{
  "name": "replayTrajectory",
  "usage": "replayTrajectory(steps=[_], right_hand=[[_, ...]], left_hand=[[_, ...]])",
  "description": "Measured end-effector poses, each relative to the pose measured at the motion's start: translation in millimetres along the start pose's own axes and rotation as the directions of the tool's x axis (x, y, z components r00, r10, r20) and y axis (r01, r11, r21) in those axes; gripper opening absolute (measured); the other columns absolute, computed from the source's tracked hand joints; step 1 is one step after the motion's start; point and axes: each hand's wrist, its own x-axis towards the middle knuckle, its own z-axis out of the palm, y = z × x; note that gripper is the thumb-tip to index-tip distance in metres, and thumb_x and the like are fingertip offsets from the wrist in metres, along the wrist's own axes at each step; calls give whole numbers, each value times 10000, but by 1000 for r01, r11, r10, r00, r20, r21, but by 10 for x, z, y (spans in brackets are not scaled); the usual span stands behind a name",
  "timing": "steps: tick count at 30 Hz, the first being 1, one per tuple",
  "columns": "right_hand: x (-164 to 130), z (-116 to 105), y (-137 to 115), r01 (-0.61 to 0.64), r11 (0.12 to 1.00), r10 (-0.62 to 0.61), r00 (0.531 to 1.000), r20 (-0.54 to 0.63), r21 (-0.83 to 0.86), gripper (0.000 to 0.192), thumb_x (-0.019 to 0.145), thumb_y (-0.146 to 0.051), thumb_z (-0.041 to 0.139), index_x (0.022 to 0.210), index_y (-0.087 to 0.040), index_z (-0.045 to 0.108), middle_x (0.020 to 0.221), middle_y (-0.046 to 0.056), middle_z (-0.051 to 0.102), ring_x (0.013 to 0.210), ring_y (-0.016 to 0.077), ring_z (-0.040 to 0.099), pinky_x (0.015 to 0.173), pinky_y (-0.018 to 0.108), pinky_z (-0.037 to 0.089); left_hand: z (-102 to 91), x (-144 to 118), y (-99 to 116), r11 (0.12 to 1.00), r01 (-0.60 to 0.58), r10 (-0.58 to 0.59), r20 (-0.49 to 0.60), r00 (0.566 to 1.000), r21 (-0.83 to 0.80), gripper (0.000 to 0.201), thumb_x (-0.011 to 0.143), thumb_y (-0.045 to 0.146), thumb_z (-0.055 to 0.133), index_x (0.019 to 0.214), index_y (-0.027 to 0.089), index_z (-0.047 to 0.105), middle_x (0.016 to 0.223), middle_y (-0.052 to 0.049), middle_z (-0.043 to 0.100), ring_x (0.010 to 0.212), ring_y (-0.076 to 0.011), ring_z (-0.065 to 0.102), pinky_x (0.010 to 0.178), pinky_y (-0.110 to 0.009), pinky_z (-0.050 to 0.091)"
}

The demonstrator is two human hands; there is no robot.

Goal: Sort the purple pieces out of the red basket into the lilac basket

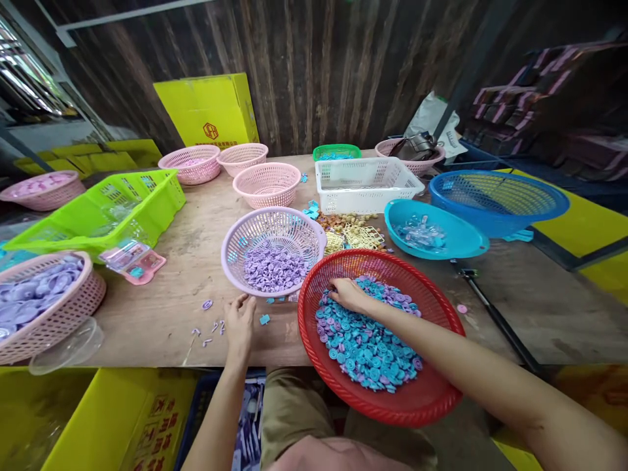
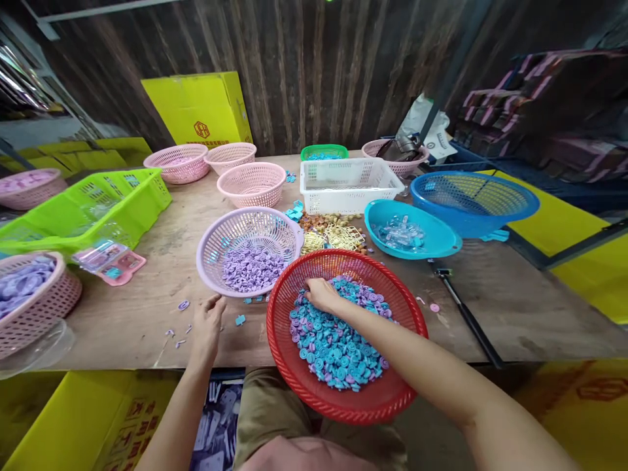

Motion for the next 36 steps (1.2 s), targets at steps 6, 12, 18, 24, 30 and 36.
replayTrajectory(steps=[6, 12, 18, 24, 30, 36], right_hand=[[3, -138, 88, -200, 744, 71, 973, 221, 638, 86, 668, -220, 470, 603, -174, 439, 545, -16, 480, 490, 91, 439, 499, 219, 348], [-118, -390, 255, -362, 144, -46, 927, 372, 921, 92, 681, -246, 452, 640, -165, 442, 634, 8, 534, 566, 94, 506, 545, 222, 401], [-114, -296, 139, -81, 898, 36, 993, 112, 432, 137, 668, -290, 529, 614, -166, 510, 601, 9, 546, 575, 125, 502, 533, 226, 347], [-58, -177, 25, 54, 998, -51, 995, 81, -36, 64, 674, -208, 536, 702, -171, 580, 693, 28, 601, 669, 145, 526, 565, 224, 334], [-188, -370, 277, -162, 785, -18, 959, 284, 598, 120, 658, -246, 525, 584, -171, 467, 455, -64, 377, 422, 64, 319, 441, 202, 251], [-453, -645, 378, -277, 155, -167, 939, 302, 948, 79, 654, -243, 479, 682, -181, 439, 623, -20, 486, 511, 71, 386, 501, 204, 328]], left_hand=[[1, 117, 70, 882, 366, -356, 89, 930, -299, 334, 505, 450, 597, 631, 147, 538, 667, -16, 550, 715, -152, 523, 558, -238, 375], [-88, 323, -23, 858, 367, -345, 125, 930, -360, 346, 414, 411, 629, 598, 147, 503, 591, 20, 509, 561, -96, 476, 475, -191, 322], [-260, 384, 3, 989, 144, -127, -286, 950, 38, 352, 568, 344, 542, 850, 135, 516, 885, -68, 521, 881, -203, 480, 736, -338, 387], [236, -152, 703, 857, -488, 443, 249, 861, 164, 376, 738, 241, 443, 1106, 170, 407, 925, -69, 524, 832, -159, 513, 769, -307, 409], [951, -295, 859, 654, -718, 201, 860, 469, 238, 292, 677, 11, 371, 911, 115, 512, 915, -141, 543, 883, -218, 524, 787, -348, 402], [1276, -205, 772, 578, -770, 4, 943, 333, 270, 197, 581, -36, 439, 656, 131, 511, 817, -166, 547, 848, -280, 543, 748, -365, 414]])
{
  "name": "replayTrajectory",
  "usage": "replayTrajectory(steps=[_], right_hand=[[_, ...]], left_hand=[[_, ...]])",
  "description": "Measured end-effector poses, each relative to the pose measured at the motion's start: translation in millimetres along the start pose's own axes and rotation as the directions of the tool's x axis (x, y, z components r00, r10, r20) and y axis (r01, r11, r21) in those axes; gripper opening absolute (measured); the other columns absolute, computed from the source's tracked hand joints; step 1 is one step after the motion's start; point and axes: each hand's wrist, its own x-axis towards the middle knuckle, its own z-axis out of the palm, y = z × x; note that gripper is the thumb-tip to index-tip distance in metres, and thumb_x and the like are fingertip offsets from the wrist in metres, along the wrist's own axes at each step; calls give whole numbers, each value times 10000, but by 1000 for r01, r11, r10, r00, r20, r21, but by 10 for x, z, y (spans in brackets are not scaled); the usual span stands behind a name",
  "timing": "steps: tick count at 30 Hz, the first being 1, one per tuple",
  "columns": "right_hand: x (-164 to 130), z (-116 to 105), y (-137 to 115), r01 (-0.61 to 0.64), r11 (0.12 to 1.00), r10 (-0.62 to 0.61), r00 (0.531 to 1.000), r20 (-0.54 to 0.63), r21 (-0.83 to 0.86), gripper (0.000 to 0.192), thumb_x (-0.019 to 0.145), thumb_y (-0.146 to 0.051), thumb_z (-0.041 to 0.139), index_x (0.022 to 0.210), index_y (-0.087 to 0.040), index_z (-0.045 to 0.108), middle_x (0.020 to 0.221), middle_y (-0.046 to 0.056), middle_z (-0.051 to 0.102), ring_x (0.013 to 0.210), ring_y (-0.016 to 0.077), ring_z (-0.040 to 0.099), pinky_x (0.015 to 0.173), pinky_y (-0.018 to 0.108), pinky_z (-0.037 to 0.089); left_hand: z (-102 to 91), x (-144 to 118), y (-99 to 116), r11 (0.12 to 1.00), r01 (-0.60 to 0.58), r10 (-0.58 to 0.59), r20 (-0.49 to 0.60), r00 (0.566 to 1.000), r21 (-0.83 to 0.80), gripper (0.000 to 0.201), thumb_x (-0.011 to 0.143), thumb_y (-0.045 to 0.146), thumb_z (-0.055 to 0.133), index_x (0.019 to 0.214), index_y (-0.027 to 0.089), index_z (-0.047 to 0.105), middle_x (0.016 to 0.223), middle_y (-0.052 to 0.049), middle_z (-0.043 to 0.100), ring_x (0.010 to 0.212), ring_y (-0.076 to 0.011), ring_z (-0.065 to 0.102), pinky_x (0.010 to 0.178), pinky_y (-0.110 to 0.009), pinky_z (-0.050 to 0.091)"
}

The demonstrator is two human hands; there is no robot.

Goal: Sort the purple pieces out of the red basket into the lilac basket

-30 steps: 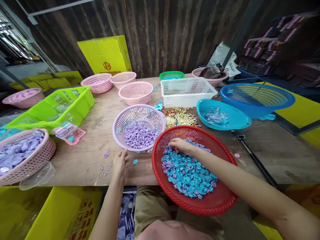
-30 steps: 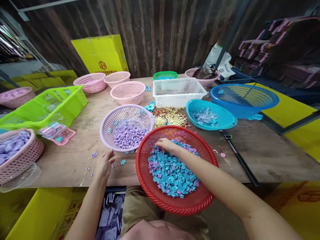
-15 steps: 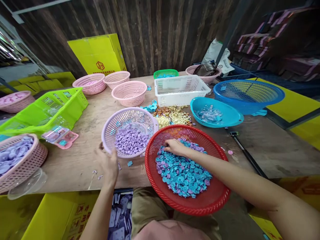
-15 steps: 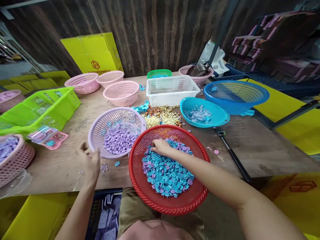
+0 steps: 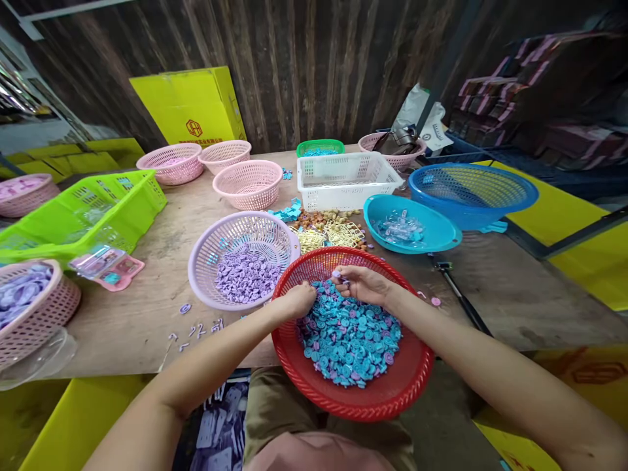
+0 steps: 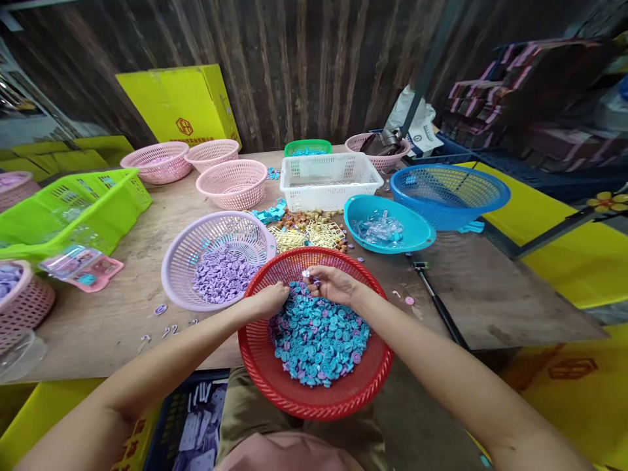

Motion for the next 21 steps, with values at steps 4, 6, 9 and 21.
replayTrajectory(steps=[4, 6, 9, 21], right_hand=[[-109, 12, -71, 83, 997, -83, 992, -96, -3, 86, 682, -274, 387, 660, -190, 388, 725, 39, 542, 577, 103, 434, 553, 231, 380], [-126, 18, -86, 121, 993, -121, 985, -121, -11, 140, 698, -311, 371, 626, -193, 349, 712, 43, 538, 582, 106, 440, 532, 223, 380], [-97, 19, -84, 138, 990, -140, 986, -94, -29, 206, 704, -351, 409, 598, -190, 338, 615, 11, 488, 515, 83, 409, 428, 184, 314], [389, 87, 155, -48, 50, -168, 984, -56, -998, 199, 656, -231, 556, 842, -188, 615, 798, 46, 632, 750, 181, 559, 619, 238, 377]], left_hand=[[-32, 97, 13, 1000, 18, -18, 81, 997, 5, 226, 490, -6, 542, 648, 149, 496, 781, -132, 554, 804, -291, 551, 709, -363, 425], [-64, 137, 6, 998, 25, -33, 165, 986, 50, 272, 451, 24, 588, 671, 157, 497, 771, -108, 559, 787, -285, 555, 695, -353, 429], [-83, 180, -22, 997, 10, -28, 226, 974, 79, 243, 449, 48, 589, 639, 167, 494, 687, -67, 560, 769, -270, 559, 701, -334, 427], [-29, 147, -5, 1000, 3, -3, 38, 999, -9, 149, 478, 16, 526, 526, 156, 524, 581, -41, 550, 704, -217, 550, 678, -282, 412]])
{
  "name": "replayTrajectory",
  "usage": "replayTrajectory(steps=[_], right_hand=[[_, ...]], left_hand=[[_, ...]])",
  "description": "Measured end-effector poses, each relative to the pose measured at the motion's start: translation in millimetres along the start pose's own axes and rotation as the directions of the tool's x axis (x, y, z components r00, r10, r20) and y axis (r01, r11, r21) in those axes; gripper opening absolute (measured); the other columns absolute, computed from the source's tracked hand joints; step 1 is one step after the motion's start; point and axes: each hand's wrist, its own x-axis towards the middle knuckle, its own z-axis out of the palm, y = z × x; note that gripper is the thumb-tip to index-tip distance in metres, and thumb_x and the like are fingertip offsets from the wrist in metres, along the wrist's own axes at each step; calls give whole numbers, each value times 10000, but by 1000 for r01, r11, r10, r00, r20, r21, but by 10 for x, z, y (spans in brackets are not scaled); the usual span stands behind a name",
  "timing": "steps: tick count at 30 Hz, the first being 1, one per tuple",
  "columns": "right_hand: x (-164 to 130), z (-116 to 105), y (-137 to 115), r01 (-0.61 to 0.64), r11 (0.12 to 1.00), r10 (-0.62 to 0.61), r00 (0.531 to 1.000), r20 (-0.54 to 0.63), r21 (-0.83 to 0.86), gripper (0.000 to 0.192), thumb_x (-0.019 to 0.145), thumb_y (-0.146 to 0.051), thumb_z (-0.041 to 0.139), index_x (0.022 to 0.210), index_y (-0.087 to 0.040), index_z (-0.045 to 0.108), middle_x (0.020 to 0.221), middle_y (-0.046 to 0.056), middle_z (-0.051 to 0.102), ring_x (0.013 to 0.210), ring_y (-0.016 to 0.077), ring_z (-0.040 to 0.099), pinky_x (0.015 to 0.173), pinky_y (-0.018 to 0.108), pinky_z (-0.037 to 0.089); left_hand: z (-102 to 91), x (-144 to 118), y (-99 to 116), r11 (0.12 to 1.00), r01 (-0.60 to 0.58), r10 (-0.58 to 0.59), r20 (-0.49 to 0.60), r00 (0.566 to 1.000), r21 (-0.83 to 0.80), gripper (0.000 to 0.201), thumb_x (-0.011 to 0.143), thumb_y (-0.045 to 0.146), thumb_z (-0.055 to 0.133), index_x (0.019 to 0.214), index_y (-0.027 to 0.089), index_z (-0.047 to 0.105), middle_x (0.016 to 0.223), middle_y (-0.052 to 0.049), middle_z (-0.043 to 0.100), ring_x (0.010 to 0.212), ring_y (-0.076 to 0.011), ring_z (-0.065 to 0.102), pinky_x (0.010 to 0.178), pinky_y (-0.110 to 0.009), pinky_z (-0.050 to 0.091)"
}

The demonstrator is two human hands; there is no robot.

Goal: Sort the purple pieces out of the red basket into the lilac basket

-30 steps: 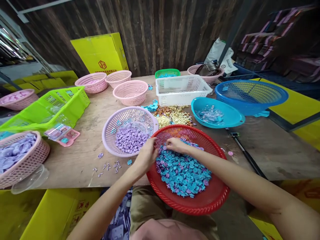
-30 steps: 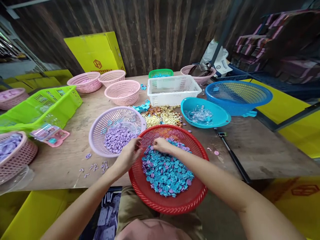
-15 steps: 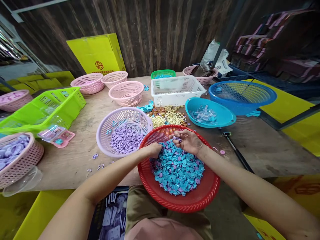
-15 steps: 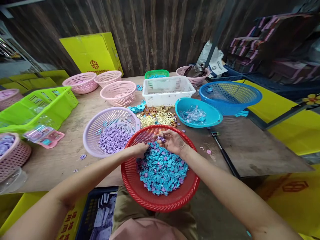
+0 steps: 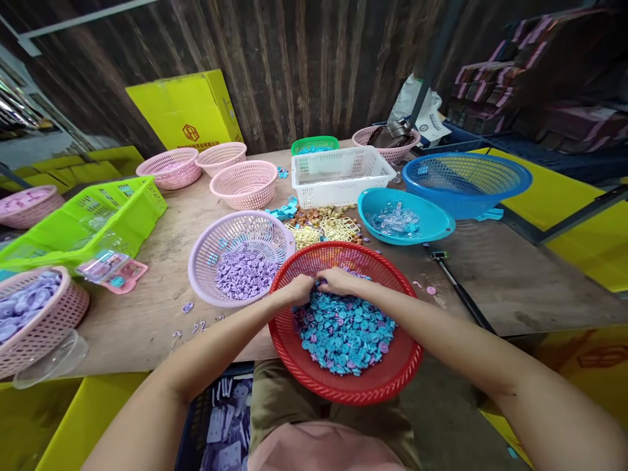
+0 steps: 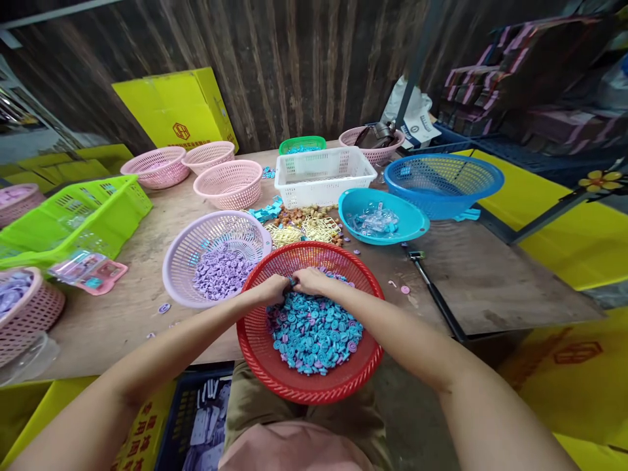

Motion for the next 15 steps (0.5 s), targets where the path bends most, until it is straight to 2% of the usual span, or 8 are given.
replayTrajectory(steps=[3, 5, 6, 8, 10, 12, 13, 15], right_hand=[[-182, -44, 6, 117, 991, -125, 977, 172, 60, 136, 621, -196, 572, 733, -214, 646, 636, -9, 613, 603, 133, 539, 537, 203, 349], [-369, -116, 52, 138, 977, -177, 952, 252, 166, 133, 577, -173, 595, 682, -223, 659, 560, -40, 587, 540, 104, 510, 506, 184, 331], [-464, -158, 80, 124, 970, -182, 939, 293, 208, 129, 556, -169, 606, 659, -223, 664, 539, -48, 582, 520, 97, 501, 498, 180, 326], [-628, -243, 133, 66, 965, -159, 919, 362, 255, 120, 525, -174, 624, 626, -220, 671, 537, -50, 594, 509, 94, 501, 494, 178, 328], [-724, -310, 168, 28, 968, -122, 920, 372, 249, 129, 532, -177, 621, 636, -226, 680, 577, -42, 622, 531, 104, 521, 513, 185, 339], [-745, -346, 180, 33, 983, -85, 953, 292, 178, 144, 571, -176, 599, 672, -234, 685, 638, -25, 645, 590, 126, 546, 555, 201, 351], [-732, -349, 179, 44, 991, -72, 971, 228, 125, 153, 598, -178, 583, 695, -238, 686, 672, -14, 652, 627, 139, 556, 583, 212, 356], [-679, -325, 172, 51, 998, -53, 992, 115, 21, 168, 642, -188, 555, 740, -240, 681, 732, 5, 658, 696, 164, 565, 626, 232, 359]], left_hand=[[-69, -122, 10, 988, -67, 80, 85, 993, -141, 118, 488, 83, 594, 571, 163, 569, 533, 12, 532, 598, -148, 527, 605, -233, 405], [-110, -243, 32, 931, -57, 139, 207, 968, -361, 140, 527, 150, 615, 664, 169, 596, 527, 33, 531, 545, -114, 511, 560, -213, 401], [-125, -305, 47, 874, -8, 162, 274, 948, -486, 154, 557, 178, 609, 710, 167, 597, 531, 36, 533, 528, -105, 511, 545, -211, 403], [-147, -414, 75, 689, 144, 195, 373, 907, -711, 179, 608, 197, 583, 782, 157, 582, 557, 31, 543, 522, -95, 523, 538, -212, 415], [-159, -483, 89, 445, 256, 213, 379, 901, -858, 207, 624, 159, 565, 830, 150, 561, 618, 17, 561, 559, -89, 545, 569, -214, 431], [-167, -512, 86, 231, 300, 214, 349, 912, -925, 241, 627, 100, 538, 864, 142, 541, 672, 1, 573, 603, -82, 560, 610, -214, 441], [-170, -516, 80, 155, 312, 212, 340, 916, -937, 259, 626, 72, 520, 876, 138, 533, 697, -7, 579, 624, -81, 567, 630, -216, 446], [-176, -519, 64, 57, 333, 207, 337, 918, -941, 293, 619, 27, 480, 891, 126, 522, 737, -26, 588, 656, -87, 579, 662, -230, 454]])
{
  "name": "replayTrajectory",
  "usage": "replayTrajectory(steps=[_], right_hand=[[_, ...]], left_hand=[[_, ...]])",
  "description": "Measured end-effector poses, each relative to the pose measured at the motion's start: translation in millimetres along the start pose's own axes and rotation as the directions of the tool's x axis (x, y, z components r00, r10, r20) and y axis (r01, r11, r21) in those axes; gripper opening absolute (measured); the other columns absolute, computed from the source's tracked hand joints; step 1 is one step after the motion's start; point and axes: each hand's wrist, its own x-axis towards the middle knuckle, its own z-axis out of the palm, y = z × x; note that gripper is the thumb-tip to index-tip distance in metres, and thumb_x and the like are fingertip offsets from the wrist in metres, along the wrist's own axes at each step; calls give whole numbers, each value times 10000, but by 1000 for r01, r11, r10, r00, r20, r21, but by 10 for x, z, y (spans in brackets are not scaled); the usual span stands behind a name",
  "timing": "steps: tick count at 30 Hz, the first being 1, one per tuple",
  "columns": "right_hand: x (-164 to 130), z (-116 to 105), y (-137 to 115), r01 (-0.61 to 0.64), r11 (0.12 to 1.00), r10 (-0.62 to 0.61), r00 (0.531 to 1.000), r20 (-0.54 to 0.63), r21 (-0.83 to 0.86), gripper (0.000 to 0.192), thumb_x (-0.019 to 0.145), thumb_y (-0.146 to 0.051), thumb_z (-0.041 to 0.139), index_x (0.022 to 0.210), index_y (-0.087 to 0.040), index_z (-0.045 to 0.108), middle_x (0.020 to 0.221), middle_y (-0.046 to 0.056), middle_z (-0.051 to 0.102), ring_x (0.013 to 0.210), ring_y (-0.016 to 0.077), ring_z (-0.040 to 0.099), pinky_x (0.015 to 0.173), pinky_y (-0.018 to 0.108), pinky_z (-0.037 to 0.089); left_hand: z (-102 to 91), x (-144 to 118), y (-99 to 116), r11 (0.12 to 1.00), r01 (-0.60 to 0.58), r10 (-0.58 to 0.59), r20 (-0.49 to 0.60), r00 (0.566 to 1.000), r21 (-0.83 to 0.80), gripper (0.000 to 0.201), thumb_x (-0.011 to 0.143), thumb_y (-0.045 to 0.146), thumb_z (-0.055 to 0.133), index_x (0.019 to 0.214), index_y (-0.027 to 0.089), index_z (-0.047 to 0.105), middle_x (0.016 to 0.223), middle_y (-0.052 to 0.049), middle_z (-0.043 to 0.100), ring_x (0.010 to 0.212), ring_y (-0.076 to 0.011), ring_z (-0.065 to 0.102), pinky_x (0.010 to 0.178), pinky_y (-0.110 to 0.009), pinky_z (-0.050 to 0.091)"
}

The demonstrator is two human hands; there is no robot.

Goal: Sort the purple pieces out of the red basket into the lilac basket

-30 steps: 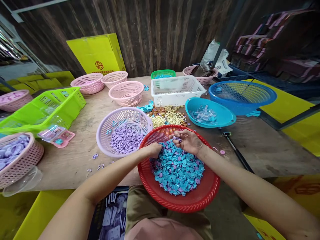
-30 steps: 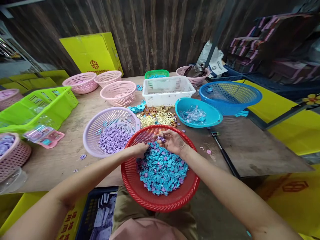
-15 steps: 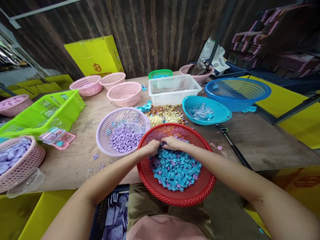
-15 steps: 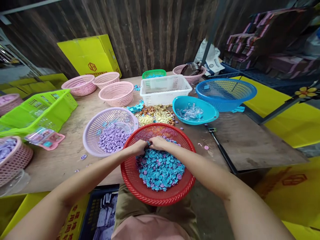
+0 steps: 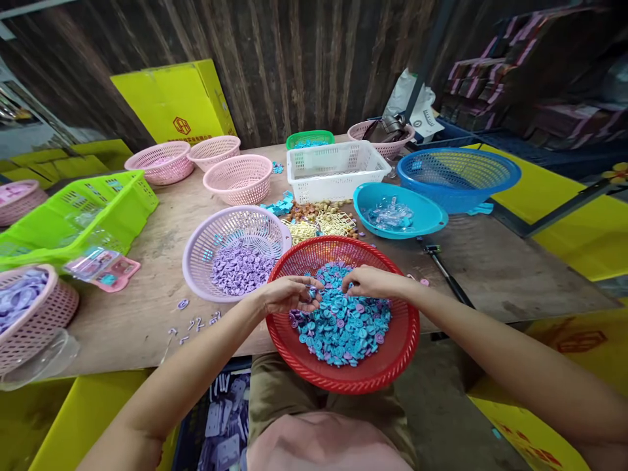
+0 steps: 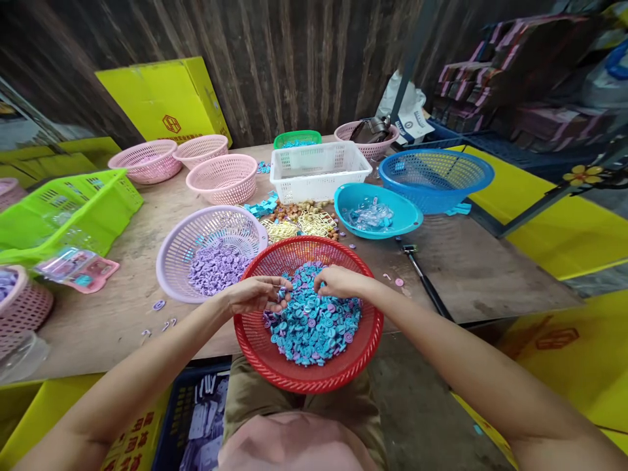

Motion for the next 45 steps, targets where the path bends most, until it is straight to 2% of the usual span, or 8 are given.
replayTrajectory(steps=[7, 12, 24, 29, 31, 34, 38, 45], right_hand=[[200, 145, -64, -101, 992, 90, 986, -140, -72, 173, 678, -231, 538, 808, -232, 651, 765, 34, 646, 745, 192, 558, 627, 251, 357], [248, 145, -247, 69, 966, -17, 978, -208, 247, 229, 754, -284, 447, 858, -170, 616, 790, 40, 622, 696, 138, 533, 593, 224, 360], [227, 181, -302, 12, 434, 13, 1000, -19, 901, 228, 673, -349, 560, 648, -156, 441, 478, -69, 421, 367, 22, 279, 354, 174, 169], [141, 56, -13, -146, 50, 150, 979, 137, 988, 194, 705, -337, 464, 620, -178, 392, 459, -72, 354, 354, 39, 273, 341, 173, 177], [143, 35, 60, -165, 102, 211, 967, 141, 981, 178, 720, -331, 436, 635, -176, 418, 488, -51, 401, 369, 49, 311, 342, 176, 194], [223, 65, 55, -193, 471, 287, 956, 58, 861, 163, 731, -306, 435, 672, -166, 493, 544, -16, 483, 415, 67, 390, 365, 184, 245], [406, 188, -126, -232, 957, 261, 951, -167, 176, 175, 722, -235, 452, 758, -165, 607, 745, 54, 626, 699, 168, 564, 578, 244, 401], [531, 346, -379, -307, 900, 285, 952, -114, -309, 290, 745, -69, 374, 877, -75, 632, 918, 199, 624, 880, 273, 575, 714, 358, 420]], left_hand=[[-28, -58, -3, 996, -29, 24, -61, 998, -84, 397, 597, -20, 435, 960, 127, 501, 836, -60, 612, 739, -127, 601, 693, -271, 469], [-39, -51, -25, 996, -39, 34, -71, 997, -80, 241, 701, 96, 486, 938, 135, 509, 810, -66, 618, 690, -107, 590, 641, -235, 468], [91, 73, 48, 965, -193, 212, -96, 973, 177, 503, 721, 224, 542, 1205, 167, 415, 710, -39, 586, 489, -40, 452, 472, -168, 330], [-46, 47, 64, 668, -137, 392, -190, 900, 731, 594, 712, 316, 542, 1259, 188, 350, 661, 23, 542, 526, -63, 427, 519, -194, 340], [-74, 82, 65, 447, -27, 392, -169, 904, 894, 472, 711, 278, 530, 1166, 168, 473, 700, 0, 570, 606, -97, 483, 586, -215, 372], [-55, 205, 75, 114, 114, 416, -151, 897, 987, 299, 715, 151, 474, 988, 143, 597, 795, -56, 615, 754, -155, 546, 705, -249, 389], [6, 452, 97, -78, 262, 364, -217, 906, 962, 251, 722, 137, 444, 900, 126, 621, 874, -126, 619, 864, -226, 562, 746, -301, 409], [-35, 766, 87, -108, 286, 297, -243, 923, 952, 219, 605, 100, 552, 809, 117, 630, 877, -158, 607, 871, -273, 557, 709, -329, 430]])
